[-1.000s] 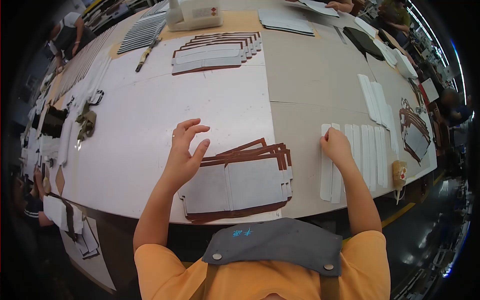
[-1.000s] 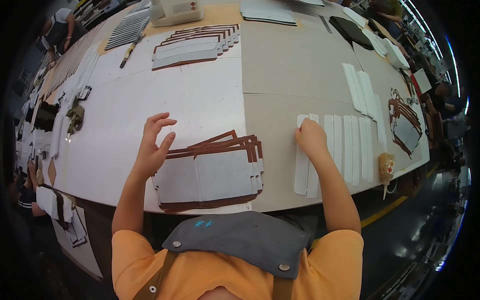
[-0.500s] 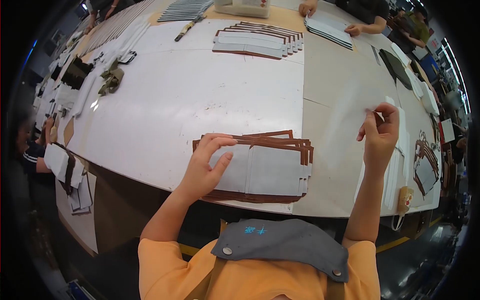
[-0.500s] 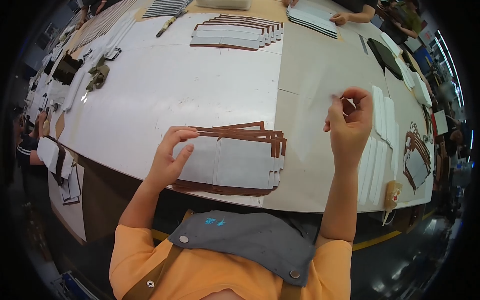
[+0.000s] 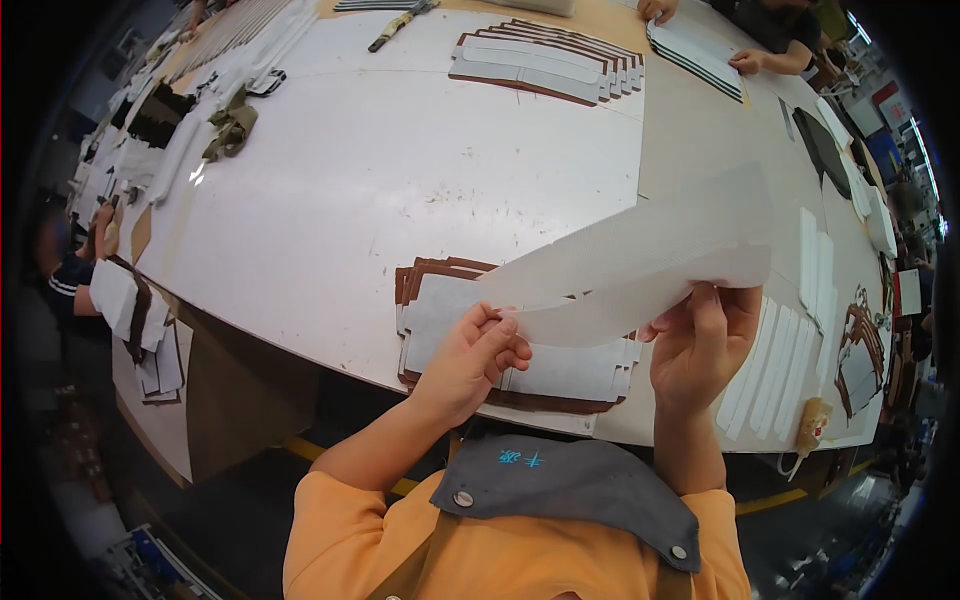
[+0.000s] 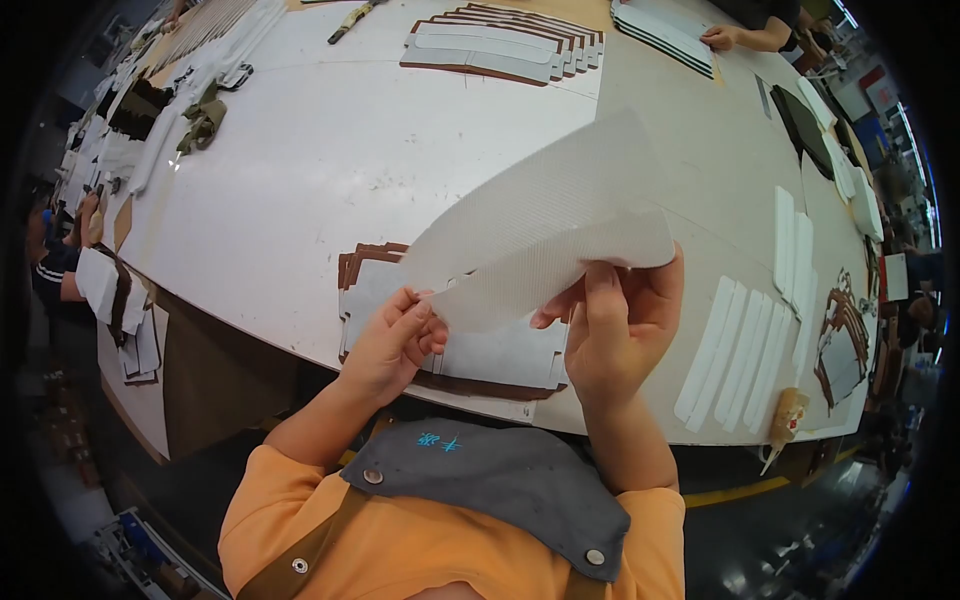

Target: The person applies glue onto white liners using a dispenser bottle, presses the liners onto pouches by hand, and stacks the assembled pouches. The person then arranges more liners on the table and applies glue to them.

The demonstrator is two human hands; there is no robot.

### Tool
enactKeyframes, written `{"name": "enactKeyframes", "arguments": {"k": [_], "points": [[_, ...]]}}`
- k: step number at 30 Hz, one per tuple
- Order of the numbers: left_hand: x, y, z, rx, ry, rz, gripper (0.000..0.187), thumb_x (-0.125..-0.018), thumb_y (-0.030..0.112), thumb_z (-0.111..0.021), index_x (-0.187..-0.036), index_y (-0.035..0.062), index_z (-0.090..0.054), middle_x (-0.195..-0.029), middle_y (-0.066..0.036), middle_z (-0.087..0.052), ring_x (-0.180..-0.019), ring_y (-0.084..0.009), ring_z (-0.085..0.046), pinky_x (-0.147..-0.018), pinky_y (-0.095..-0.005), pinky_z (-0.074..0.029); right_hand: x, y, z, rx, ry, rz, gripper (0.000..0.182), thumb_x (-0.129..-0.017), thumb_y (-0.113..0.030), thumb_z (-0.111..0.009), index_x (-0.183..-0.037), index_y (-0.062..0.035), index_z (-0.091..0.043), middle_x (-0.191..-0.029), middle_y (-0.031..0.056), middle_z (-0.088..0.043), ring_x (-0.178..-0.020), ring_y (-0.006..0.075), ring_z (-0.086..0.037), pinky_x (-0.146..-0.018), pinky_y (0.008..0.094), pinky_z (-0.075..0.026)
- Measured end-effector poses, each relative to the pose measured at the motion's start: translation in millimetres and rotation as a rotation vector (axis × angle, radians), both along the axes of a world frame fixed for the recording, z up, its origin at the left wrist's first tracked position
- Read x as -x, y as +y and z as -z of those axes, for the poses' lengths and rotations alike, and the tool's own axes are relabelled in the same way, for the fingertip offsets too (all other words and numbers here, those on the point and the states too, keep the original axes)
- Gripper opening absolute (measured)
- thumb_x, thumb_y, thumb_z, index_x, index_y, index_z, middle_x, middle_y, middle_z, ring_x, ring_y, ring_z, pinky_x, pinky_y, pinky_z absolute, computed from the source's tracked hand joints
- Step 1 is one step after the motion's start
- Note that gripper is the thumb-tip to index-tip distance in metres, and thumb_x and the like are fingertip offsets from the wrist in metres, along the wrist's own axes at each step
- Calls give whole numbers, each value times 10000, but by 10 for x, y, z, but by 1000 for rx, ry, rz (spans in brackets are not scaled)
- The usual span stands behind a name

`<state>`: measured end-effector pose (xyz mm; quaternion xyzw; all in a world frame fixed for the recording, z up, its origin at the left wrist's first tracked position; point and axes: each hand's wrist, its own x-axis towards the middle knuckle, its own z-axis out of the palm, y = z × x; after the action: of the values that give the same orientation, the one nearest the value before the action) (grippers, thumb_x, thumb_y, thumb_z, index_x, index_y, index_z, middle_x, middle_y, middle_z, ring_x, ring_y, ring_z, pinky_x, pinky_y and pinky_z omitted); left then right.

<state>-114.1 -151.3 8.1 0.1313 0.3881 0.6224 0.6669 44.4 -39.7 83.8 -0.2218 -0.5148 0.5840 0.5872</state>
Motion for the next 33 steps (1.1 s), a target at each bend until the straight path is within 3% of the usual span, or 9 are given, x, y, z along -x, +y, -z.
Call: {"name": "enactKeyframes", "arguments": {"k": [4,7,14,17,18,22,25,33], "points": [[128,-32,-14,-88,228,-198,254,-914,59,-499,-1140,47,-386,-946,-86,-581,-778,-121,-561,-693,-270,-480,-111,-18,85,83,111,-36,170,-837,-20,-421,-1005,8,-408,-841,142,-551,-500,147,-542,-415,280,-493],[216,-64,-125,-167,553,-392,376,-871,-42,-512,-1161,39,-287,-940,-123,-582,-754,-131,-579,-699,-263,-496,-243,5,197,59,61,-43,191,-830,1,-424,-1015,-26,-388,-860,118,-525,-531,148,-540,-449,288,-506],[406,-329,40,-215,1051,-356,543,-807,-71,-572,-1191,28,-200,-870,-121,-587,-709,-136,-585,-657,-235,-490,-465,-275,582,238,-274,87,380,-798,100,-469,-1104,-65,-315,-912,96,-469,-602,132,-532,-527,268,-511],[534,-493,237,-219,1431,-246,461,-792,-75,-583,-1144,14,-298,-830,-85,-571,-695,-131,-578,-622,-232,-478,-563,-481,820,274,-371,27,443,-792,113,-492,-1160,-58,-315,-905,95,-479,-636,119,-532,-547,248,-503],[522,-493,222,-188,1491,-244,358,-788,-57,-604,-1079,11,-406,-801,-69,-555,-643,-130,-551,-592,-246,-469,-623,-552,936,237,-417,-11,456,-792,113,-501,-1178,-55,-326,-904,94,-483,-646,114,-532,-554,241,-499],[537,-475,160,-158,1536,-164,282,-804,-34,-598,-1062,9,-494,-761,-81,-542,-577,-158,-509,-567,-259,-459,-694,-665,1065,198,-613,-75,449,-785,114,-537,-1192,-40,-426,-885,79,-499,-675,93,-526,-562,217,-474],[563,-397,102,-154,1579,-102,291,-817,-32,-574,-1099,18,-528,-732,-88,-526,-551,-177,-482,-536,-265,-434,-642,-640,1035,269,-595,-70,369,-783,106,-545,-1128,-24,-518,-857,53,-494,-671,73,-493,-568,190,-442],[593,-310,45,-67,1582,-29,287,-829,-24,-547,-1107,39,-573,-697,-84,-493,-541,-181,-460,-502,-279,-396,-578,-547,918,304,-744,-114,348,-769,97,-545,-1097,-13,-580,-798,15,-459,-637,48,-428,-559,159,-376]]}}
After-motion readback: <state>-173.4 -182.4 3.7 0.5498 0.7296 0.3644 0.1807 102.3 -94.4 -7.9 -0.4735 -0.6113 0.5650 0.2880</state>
